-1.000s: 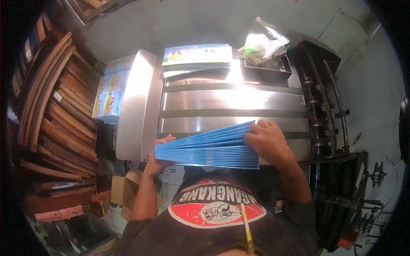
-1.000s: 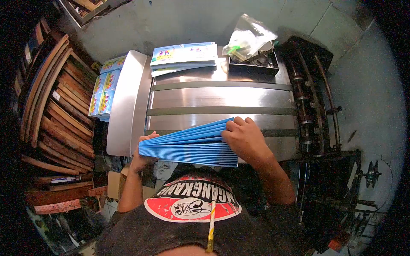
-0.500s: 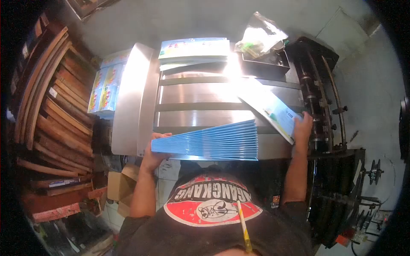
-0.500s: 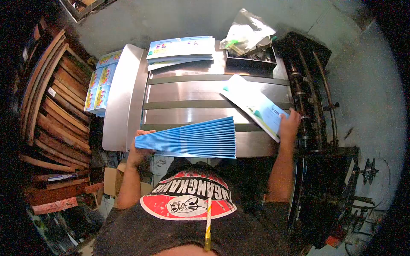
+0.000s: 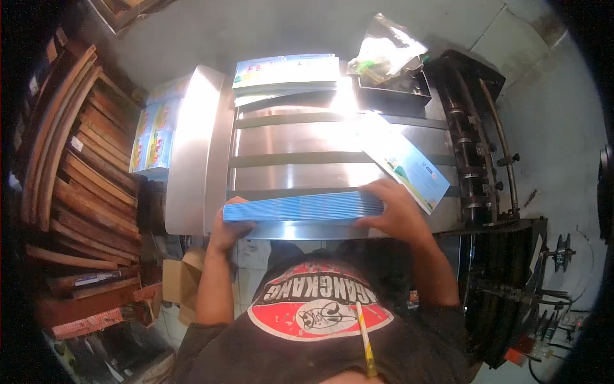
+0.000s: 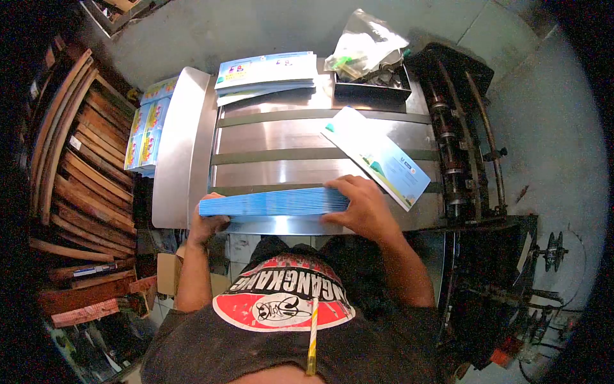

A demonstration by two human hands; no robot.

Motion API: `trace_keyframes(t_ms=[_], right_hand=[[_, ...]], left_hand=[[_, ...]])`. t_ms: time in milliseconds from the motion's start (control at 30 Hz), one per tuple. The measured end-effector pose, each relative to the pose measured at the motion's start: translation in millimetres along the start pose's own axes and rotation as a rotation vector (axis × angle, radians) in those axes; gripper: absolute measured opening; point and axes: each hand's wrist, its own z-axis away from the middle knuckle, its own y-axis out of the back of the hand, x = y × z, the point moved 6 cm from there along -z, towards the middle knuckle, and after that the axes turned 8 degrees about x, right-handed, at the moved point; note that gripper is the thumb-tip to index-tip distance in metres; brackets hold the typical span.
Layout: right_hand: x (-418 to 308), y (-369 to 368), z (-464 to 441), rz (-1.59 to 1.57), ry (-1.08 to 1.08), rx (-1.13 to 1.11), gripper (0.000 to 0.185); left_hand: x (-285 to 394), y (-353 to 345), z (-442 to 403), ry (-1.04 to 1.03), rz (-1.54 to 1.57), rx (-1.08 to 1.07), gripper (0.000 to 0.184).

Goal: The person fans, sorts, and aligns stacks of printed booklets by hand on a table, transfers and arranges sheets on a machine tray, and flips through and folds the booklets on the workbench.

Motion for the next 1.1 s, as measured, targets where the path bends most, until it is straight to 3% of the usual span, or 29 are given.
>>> trace_keyframes(t_ms=[200, 300, 367, 400, 433, 467, 500, 633, 733, 800, 833, 867, 933, 967, 1100], right_hand=[[6.5, -6.3, 11.6, -0.027, -0.008, 0.19, 0.045], [18.5, -13.3, 21.9, -0.27, -0.179, 0.113, 0.057], [43.8, -31.9, 37.0, -0.85, -0.233, 0.24, 0.086], [49.4, -45.4, 44.5, -0.852, -0.235, 0.24, 0.086], [48.9, -55.9, 50.9, -0.752, -0.149, 0.261, 0.098], [45.6, -62.7, 55.4, -0.654, -0.068, 0.28, 0.11], [42.1, -68.5, 56.5, -0.87, -0.174, 0.242, 0.112], [40.7, -63.9, 57.8, -0.862, -0.196, 0.235, 0.114], [27.8, -29.5, 55.8, -0.827, -0.156, 0.303, 0.101], [19.5, -1.0, 65.3, -0.229, 0.044, 0.422, 0.074], [10.6, 7.9, 66.4, -0.188, 0.054, 0.533, 0.039], [5.5, 13.2, 67.6, -0.19, 0.053, 0.533, 0.039], [-6.5, 15.0, 68.3, 0.002, 0.086, 0.376, 0.022], [-17.7, 20.4, 63.9, 0.053, 0.158, 0.417, 0.013], [-21.0, 19.4, 62.5, 0.135, 0.176, 0.319, 0.014]], left_hand=[[-16.4, 8.4, -0.2, 0.088, -0.022, 0.023, 0.04], [-13.0, 5.9, 3.6, 0.032, -0.066, 0.068, 0.052], [-7.3, 1.1, 8.0, -0.036, -0.126, 0.104, 0.06], [4.8, -7.7, 13.4, -0.128, -0.045, 0.136, 0.068], [15.3, -12.2, 17.1, -0.222, 0.036, 0.168, 0.076], [16.6, -13.8, 18.8, -0.219, 0.033, 0.168, 0.076], [14.1, -15.9, 21.4, -0.172, 0.086, 0.151, 0.082], [-1.1, -13.1, 22.6, -0.056, 0.046, 0.053, 0.087], [2.3, -15.7, 20.2, -0.012, 0.05, 0.039, 0.081], [4.9, -16.9, 23.2, -0.014, 0.049, 0.064, 0.078], [6.2, -16.2, 23.9, -0.021, 0.046, 0.084, 0.076], [5.8, -16.0, 24.2, -0.02, 0.043, 0.084, 0.076], [2.9, -15.9, 24.5, -0.025, 0.025, 0.104, 0.08], [0.9, -15.8, 24.3, -0.026, 0.024, 0.102, 0.08], [1.9, -15.0, 25.3, -0.065, 0.018, 0.101, 0.079]])
